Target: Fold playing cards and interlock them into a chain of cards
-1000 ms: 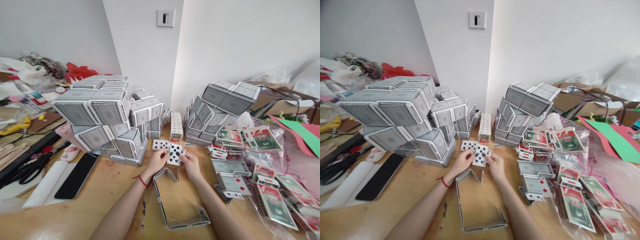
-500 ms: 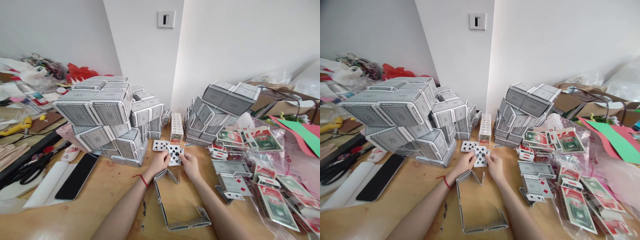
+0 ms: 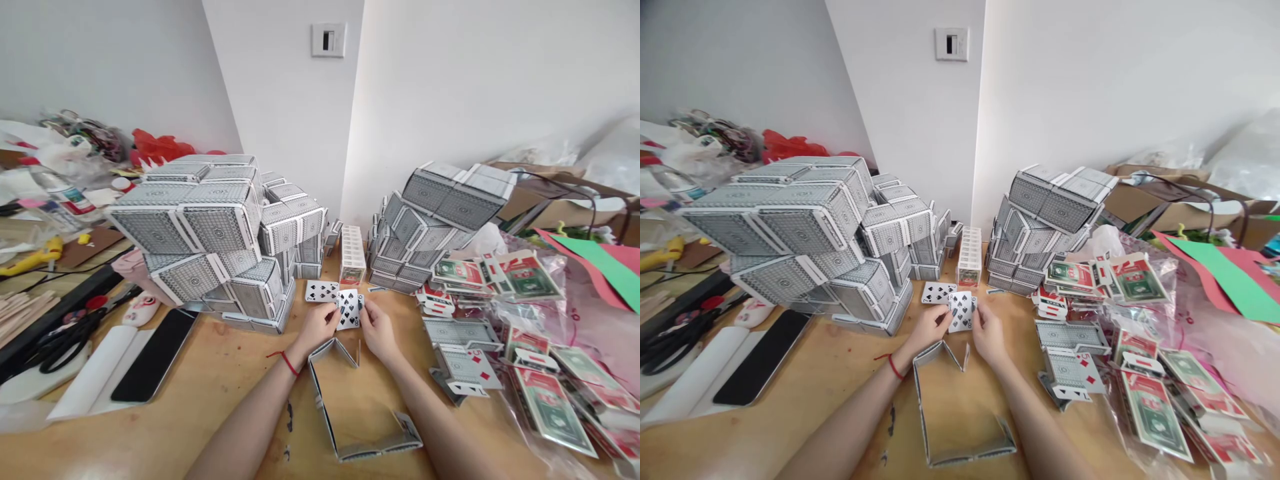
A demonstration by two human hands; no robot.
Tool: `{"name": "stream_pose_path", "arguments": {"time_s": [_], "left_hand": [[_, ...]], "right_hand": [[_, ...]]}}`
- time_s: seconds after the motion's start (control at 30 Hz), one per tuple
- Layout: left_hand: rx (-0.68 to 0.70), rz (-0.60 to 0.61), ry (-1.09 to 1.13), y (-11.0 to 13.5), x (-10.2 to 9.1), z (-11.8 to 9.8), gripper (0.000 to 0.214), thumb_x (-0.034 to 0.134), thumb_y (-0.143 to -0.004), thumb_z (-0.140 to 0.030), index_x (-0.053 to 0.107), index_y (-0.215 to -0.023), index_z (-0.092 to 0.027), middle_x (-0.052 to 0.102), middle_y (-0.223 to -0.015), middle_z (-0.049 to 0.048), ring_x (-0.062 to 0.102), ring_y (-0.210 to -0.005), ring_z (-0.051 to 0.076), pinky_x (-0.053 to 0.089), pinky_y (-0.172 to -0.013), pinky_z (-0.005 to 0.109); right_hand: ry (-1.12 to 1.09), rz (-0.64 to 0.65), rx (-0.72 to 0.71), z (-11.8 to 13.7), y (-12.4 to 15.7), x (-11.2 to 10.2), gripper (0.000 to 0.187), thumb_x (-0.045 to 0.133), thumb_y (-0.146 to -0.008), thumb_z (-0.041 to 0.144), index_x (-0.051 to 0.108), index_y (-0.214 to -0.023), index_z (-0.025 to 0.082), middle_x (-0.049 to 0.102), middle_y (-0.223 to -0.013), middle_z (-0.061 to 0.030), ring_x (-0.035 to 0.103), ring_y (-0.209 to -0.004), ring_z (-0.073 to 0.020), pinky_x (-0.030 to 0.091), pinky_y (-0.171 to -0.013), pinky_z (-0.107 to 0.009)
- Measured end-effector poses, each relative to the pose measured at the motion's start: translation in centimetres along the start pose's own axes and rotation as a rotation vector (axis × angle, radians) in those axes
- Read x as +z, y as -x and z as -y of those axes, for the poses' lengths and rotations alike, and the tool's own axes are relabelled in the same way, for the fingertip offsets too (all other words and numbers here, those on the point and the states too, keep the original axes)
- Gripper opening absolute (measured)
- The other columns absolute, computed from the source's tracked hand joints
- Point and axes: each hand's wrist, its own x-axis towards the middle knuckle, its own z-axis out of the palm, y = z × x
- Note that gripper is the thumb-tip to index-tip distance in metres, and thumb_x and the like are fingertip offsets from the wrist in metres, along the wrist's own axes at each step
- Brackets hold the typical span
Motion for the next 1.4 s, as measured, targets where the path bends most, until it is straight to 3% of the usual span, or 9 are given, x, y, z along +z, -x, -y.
{"name": "stream_pose_path", "arguments": {"time_s": [0.1, 0.27, 0.33, 0.53, 0.7, 0.87, 1.1, 1.27, 1.4], "left_hand": [[0.009, -0.015, 0.01, 0.0, 0.0, -0.1, 0.032, 0.041, -0.078, -0.033, 0.037, -0.052, -0.016, 0.036, -0.05, -0.0034, 0.033, -0.05, 0.009, 0.023, -0.048, 0.022], [0.0, -0.022, 0.072, 0.1, 0.0, -0.5, 0.03, 0.042, -0.078, -0.032, 0.039, -0.052, -0.016, 0.04, -0.051, -0.0027, 0.034, -0.051, 0.009, 0.025, -0.049, 0.021], [-0.027, -0.029, 0.098, 0.0, -0.1, -0.6, 0.03, 0.043, -0.077, -0.032, 0.039, -0.051, -0.016, 0.039, -0.049, -0.0032, 0.034, -0.05, 0.009, 0.025, -0.048, 0.021], [-0.113, -0.011, 0.243, -0.1, -0.6, -0.7, 0.034, 0.043, -0.077, -0.034, 0.04, -0.049, -0.016, 0.041, -0.046, -0.0031, 0.038, -0.047, 0.009, 0.028, -0.046, 0.021], [-0.123, 0.022, 0.279, -0.1, -0.7, -0.6, 0.033, 0.044, -0.077, -0.034, 0.043, -0.049, -0.016, 0.044, -0.046, -0.0028, 0.04, -0.047, 0.009, 0.029, -0.046, 0.02], [-0.117, 0.024, 0.246, -0.1, -0.5, -0.5, 0.034, 0.044, -0.076, -0.036, 0.043, -0.049, -0.016, 0.044, -0.046, -0.0028, 0.039, -0.047, 0.008, 0.028, -0.046, 0.02], [-0.126, 0.06, 0.246, -0.1, -0.5, -0.7, 0.034, 0.045, -0.075, -0.036, 0.044, -0.049, -0.015, 0.044, -0.045, -0.0027, 0.038, -0.046, 0.008, 0.027, -0.045, 0.02], [-0.124, 0.081, 0.254, -0.1, -0.6, -1.0, 0.032, 0.045, -0.076, -0.035, 0.046, -0.05, -0.015, 0.047, -0.046, -0.0024, 0.04, -0.046, 0.008, 0.028, -0.045, 0.02], [-0.127, 0.106, 0.26, -0.1, -0.6, -1.0, 0.031, 0.044, -0.076, -0.034, 0.045, -0.051, -0.016, 0.048, -0.046, -0.0022, 0.043, -0.045, 0.009, 0.03, -0.046, 0.02]], "right_hand": [[0.177, -0.084, -0.024, -0.1, 0.3, 0.6, 0.022, 0.044, -0.075, 0.036, 0.055, -0.066, 0.02, 0.049, -0.05, 0.0003, 0.04, -0.044, -0.0127, 0.029, -0.046, -0.024], [0.22, -0.144, 0.006, -0.1, 0.4, 0.9, 0.02, 0.048, -0.072, 0.034, 0.06, -0.081, 0.021, 0.056, -0.057, -0.0028, 0.047, -0.048, -0.0155, 0.033, -0.05, -0.026], [0.073, -0.084, 0.04, 0.0, 0.0, 0.5, 0.021, 0.048, -0.073, 0.037, 0.06, -0.077, 0.02, 0.058, -0.059, -0.0033, 0.05, -0.052, -0.0169, 0.036, -0.052, -0.027], [-0.796, 0.205, 0.35, 0.4, -1.1, -0.3, 0.025, 0.049, -0.074, 0.04, 0.057, -0.086, 0.02, 0.065, -0.085, -0.0059, 0.059, -0.077, -0.0207, 0.046, -0.064, -0.033], [-0.938, 0.367, 0.422, 1.0, -0.6, -0.1, 0.026, 0.047, -0.077, 0.036, 0.055, -0.096, 0.021, 0.063, -0.094, -0.006, 0.058, -0.083, -0.02, 0.047, -0.066, -0.033], [-0.916, 0.408, 0.429, 1.5, -0.3, -0.2, 0.026, 0.053, -0.074, 0.035, 0.058, -0.093, 0.018, 0.064, -0.093, -0.0077, 0.058, -0.08, -0.0195, 0.046, -0.065, -0.032], [-0.857, 0.289, 0.406, 0.2, -0.1, 0.7, 0.024, 0.06, -0.069, 0.039, 0.058, -0.082, 0.018, 0.065, -0.08, -0.0057, 0.059, -0.071, -0.0181, 0.045, -0.065, -0.031], [-0.517, 0.098, 0.249, -0.2, 0.1, 1.4, 0.03, 0.052, -0.072, 0.045, 0.057, -0.078, 0.016, 0.063, -0.072, -0.0043, 0.056, -0.064, -0.0175, 0.044, -0.06, -0.029], [-0.314, -0.011, 0.091, 0.3, 0.1, 1.3, 0.029, 0.049, -0.074, 0.039, 0.056, -0.093, 0.018, 0.062, -0.09, -0.0055, 0.055, -0.081, -0.02, 0.043, -0.068, -0.029]]}}
